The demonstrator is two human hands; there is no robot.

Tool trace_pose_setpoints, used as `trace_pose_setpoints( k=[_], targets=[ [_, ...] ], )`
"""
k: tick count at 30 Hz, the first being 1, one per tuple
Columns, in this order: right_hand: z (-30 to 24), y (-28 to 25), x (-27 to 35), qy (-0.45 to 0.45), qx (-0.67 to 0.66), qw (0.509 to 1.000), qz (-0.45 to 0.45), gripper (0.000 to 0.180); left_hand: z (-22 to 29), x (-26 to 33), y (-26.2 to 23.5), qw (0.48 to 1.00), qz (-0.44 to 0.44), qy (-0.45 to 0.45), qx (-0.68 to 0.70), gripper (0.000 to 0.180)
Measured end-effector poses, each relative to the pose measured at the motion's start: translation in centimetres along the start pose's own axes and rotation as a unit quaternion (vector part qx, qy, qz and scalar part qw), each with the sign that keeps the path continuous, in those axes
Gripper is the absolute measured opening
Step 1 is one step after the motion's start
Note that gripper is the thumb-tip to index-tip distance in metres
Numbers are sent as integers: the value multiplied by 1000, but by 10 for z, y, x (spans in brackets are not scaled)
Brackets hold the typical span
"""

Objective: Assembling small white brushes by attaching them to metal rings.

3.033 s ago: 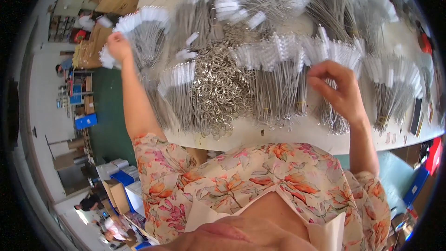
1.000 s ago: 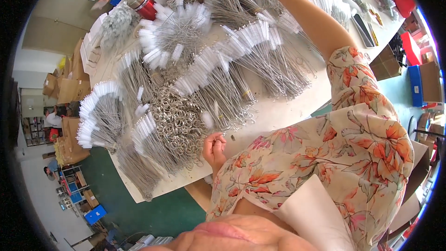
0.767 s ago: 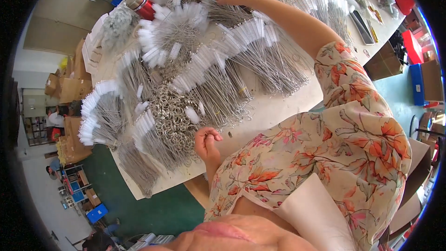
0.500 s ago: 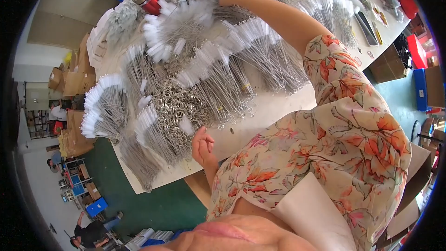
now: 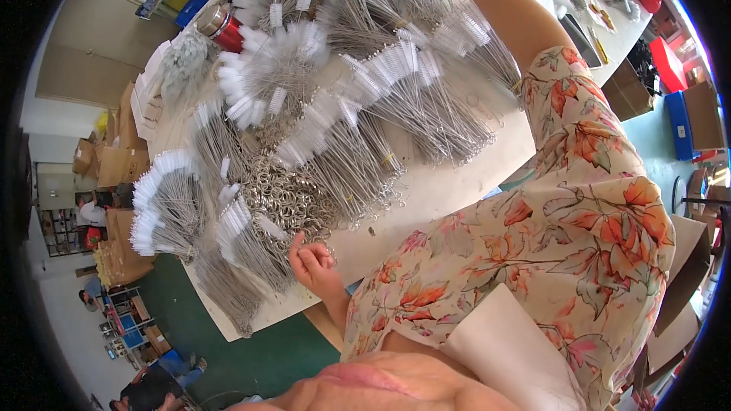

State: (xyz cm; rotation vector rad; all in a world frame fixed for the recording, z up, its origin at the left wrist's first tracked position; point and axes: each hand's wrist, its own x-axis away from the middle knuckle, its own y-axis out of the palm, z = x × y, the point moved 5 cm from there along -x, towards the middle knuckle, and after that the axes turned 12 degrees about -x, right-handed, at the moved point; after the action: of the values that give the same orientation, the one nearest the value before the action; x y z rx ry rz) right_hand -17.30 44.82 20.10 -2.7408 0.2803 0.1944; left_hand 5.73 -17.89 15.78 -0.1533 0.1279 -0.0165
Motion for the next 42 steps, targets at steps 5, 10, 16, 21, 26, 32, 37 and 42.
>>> trace_pose_setpoints(
  k=[5, 10, 16, 21, 26, 32, 37, 42],
  targets=[
    [7, 16, -10, 127, 348, 919, 133, 27, 3, -2, -1, 998, 20, -45, 46, 21],
    [6, 45, 10, 125, 355, 870, 320, 27, 3, 4, -2, 999, 4, -53, 7, 24],
    [-105, 39, 28, -124, 243, 906, 325, 26, -9, 4, -8, 986, 39, -91, 132, 26],
    [-212, 136, 95, -214, -253, 942, 57, 30, 22, -34, 7, 997, -65, -12, 25, 25],
    [-232, 281, 183, -162, -434, 881, -98, 21, 86, -63, 62, 990, -74, 123, 9, 19],
    [-230, 355, 243, -240, -258, 925, -144, 28, 39, -92, 60, 926, -35, 318, -198, 22],
    [-152, 361, 228, -6, -293, 939, -181, 32, 56, -52, 52, 871, 129, 421, -219, 13],
    [-144, 371, 235, 169, -676, 706, -126, 25, 13, -45, 81, 878, 18, 415, -236, 26]
  ],
)
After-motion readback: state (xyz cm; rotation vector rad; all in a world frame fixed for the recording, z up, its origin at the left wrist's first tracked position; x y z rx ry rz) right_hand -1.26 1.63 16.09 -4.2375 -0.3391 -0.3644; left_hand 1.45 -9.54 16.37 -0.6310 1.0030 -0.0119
